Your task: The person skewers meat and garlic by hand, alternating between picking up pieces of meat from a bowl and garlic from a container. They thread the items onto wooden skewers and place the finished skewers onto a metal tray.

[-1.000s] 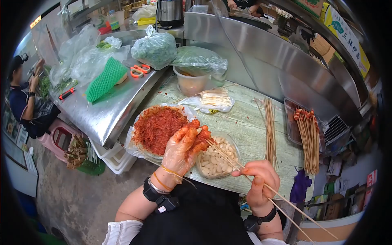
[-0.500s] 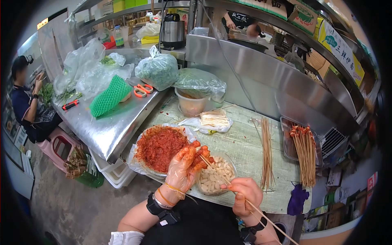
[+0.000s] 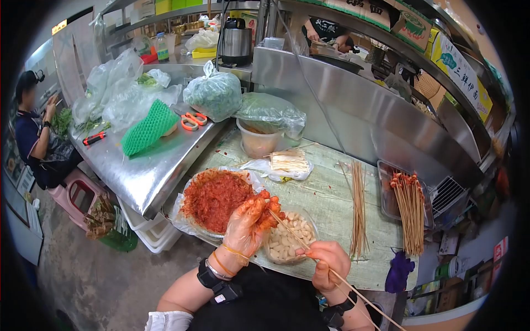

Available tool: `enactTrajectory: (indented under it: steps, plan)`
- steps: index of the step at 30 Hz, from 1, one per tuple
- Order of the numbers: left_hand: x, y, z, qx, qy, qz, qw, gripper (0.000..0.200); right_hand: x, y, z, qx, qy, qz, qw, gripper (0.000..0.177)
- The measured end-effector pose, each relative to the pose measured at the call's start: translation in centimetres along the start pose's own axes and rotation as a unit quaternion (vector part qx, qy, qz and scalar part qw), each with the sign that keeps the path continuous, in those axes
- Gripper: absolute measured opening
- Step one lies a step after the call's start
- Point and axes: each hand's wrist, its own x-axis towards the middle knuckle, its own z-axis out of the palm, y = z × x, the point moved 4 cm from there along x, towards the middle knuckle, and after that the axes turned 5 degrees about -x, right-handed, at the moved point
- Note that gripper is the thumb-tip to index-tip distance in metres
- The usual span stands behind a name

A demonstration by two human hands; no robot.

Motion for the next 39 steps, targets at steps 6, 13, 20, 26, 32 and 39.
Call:
enactTrajectory:
  steps: [6,13,20,26,32,39]
  plan:
    - [0.1,-0.1,0.1,-0.007,0.019,0.011,1.0,0.03,0.8,-0.3,0.3,-0.001,-0.015,-0.002,1.0,0.017]
    - [-0.1,0.0,-0.2,-0.002,0.027,0.028,0.999,0.029,1.1,-0.4,0.6,-0.009,-0.043,-0.01,0.999,0.014]
    - [0.3,0.2,-0.8,-0.027,0.019,0.06,0.998,0.027,1.4,-0.6,2.0,-0.011,-0.049,-0.048,0.998,0.012]
    - [0.4,0.8,-2.4,-0.052,0.084,0.085,0.991,0.023,2.1,-0.5,4.1,-0.021,-0.073,-0.072,0.995,0.011]
    - [0.7,1.7,-3.7,-0.07,0.112,0.106,0.986,0.02,2.9,-0.6,6.1,-0.027,-0.079,-0.11,0.99,0.009]
    - [0.7,2.7,-4.6,0.022,0.107,0.157,0.981,0.019,3.5,-0.4,7.7,-0.025,-0.103,-0.101,0.989,0.019]
